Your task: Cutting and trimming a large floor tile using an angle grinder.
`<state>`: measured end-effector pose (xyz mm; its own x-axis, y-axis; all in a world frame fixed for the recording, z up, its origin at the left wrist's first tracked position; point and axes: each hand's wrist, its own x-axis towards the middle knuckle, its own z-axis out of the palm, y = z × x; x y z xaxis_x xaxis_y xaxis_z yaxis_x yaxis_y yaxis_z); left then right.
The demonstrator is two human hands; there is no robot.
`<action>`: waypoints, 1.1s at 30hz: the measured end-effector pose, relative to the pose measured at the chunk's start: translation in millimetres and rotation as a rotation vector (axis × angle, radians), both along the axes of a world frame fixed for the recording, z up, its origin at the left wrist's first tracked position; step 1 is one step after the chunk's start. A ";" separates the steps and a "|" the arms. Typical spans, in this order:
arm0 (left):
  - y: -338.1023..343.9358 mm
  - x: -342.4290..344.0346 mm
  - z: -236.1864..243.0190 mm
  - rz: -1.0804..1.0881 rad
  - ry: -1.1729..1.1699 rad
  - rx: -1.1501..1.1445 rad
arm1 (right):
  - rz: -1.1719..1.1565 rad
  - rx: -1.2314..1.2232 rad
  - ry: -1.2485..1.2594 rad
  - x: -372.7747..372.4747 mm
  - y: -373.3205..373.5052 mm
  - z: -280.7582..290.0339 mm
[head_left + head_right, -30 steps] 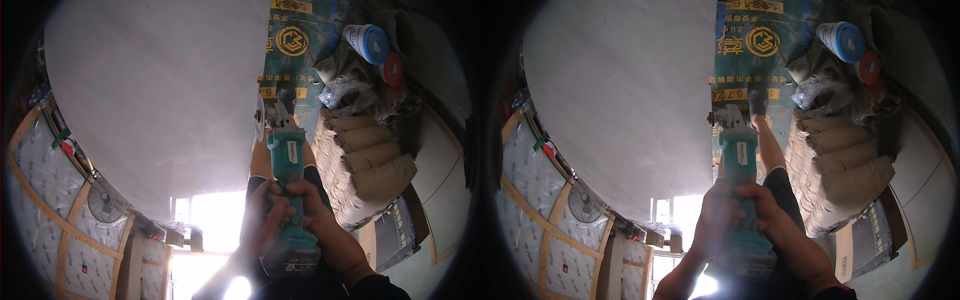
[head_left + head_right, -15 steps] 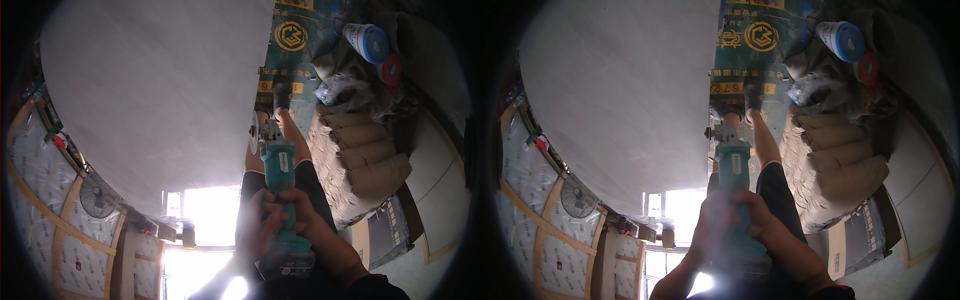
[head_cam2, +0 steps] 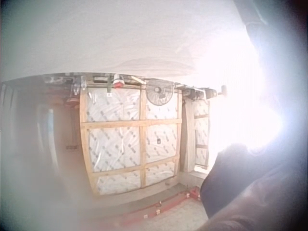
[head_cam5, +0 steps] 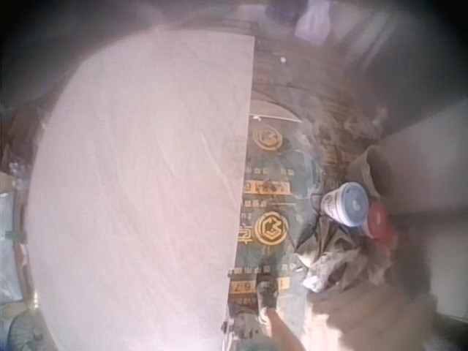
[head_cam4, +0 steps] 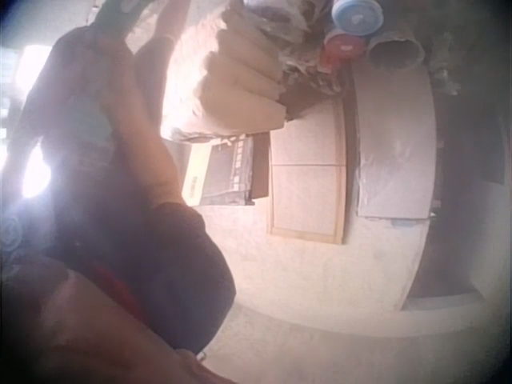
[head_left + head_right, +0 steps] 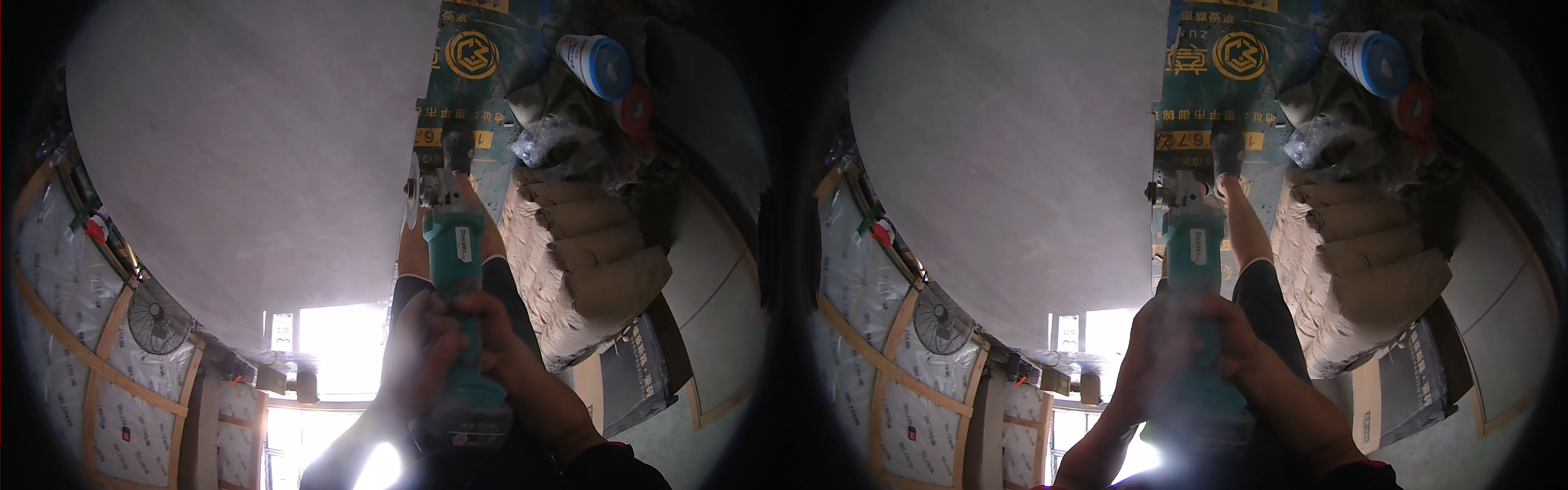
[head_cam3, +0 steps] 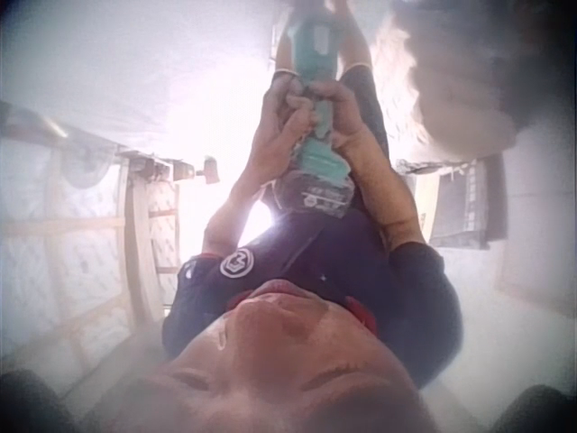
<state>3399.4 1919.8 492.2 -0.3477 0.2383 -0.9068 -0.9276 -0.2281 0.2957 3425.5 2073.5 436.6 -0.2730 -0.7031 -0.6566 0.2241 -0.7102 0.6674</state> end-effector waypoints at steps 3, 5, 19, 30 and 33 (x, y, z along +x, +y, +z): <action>0.5 13.8 -1.6 -0.011 0.000 -0.034 | 0.045 0.025 -0.041 16.3 -1.7 -0.1; 1.2 18.6 0.1 0.005 -0.042 -0.029 | 0.019 0.017 -0.009 25.0 -3.0 1.4; -203.1 -41.8 -176.9 -0.857 0.557 -1.381 | 0.080 -0.070 0.080 45.1 -5.9 -10.9; -231.4 -51.8 -194.5 -1.168 0.183 -1.493 | 0.209 0.008 0.097 62.5 -10.1 -0.2; -238.3 -51.0 -199.7 -1.161 0.238 -1.492 | 0.187 -0.023 0.112 70.8 -11.9 -8.5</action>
<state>3348.5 1681.5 292.5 -0.7449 -0.4069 -0.5288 -0.3300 0.9135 -0.2380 3496.3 2061.6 428.1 -0.2068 -0.7628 -0.6126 0.4242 -0.6342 0.6465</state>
